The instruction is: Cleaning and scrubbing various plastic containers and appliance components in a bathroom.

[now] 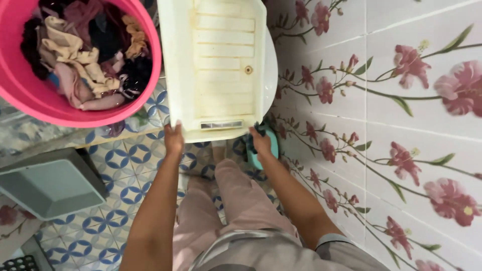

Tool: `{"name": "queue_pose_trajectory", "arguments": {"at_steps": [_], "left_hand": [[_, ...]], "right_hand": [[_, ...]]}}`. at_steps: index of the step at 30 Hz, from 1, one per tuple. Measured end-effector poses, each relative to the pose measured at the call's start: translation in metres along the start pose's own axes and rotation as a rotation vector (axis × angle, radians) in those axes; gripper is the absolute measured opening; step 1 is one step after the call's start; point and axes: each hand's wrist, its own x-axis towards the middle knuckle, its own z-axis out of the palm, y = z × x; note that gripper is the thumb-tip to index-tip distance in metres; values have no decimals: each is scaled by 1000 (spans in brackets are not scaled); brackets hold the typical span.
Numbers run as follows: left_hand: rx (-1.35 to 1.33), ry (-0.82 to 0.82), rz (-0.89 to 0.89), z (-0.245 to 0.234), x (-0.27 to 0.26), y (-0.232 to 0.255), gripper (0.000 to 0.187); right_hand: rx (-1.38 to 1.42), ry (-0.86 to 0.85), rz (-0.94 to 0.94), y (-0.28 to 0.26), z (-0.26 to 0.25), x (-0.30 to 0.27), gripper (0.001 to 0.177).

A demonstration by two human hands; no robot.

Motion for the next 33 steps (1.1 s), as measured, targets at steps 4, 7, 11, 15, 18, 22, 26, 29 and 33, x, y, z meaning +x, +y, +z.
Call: {"name": "queue_pose_trajectory", "arguments": {"at_steps": [4,7,11,15,18,22,26,29,33], "left_hand": [[187,45,-22,-5,-41,62,48],[290,73,81,0,-73,107,41],[157,59,253,15,-106,168,31],[225,-63,339,32,-126,217,24],[287,-106,615,48,-140,239,23],[354,-160,580,63,-164,282,21],[359,-202,664,79,-182,311,23],[400,-262,712,93,-195,329,28],[476,-314,758,114,-209,344,30]], "right_hand": [[125,-63,60,14,5,26,53],[202,-48,71,14,-3,35,44],[236,-41,81,8,-24,44,40],[366,-123,131,16,-44,57,37],[478,-189,157,15,-51,57,35],[650,-272,206,18,-47,56,33],[890,-489,252,35,-42,68,31],[1020,-688,248,18,-45,56,30],[847,-883,-72,-25,-52,20,35]]}}
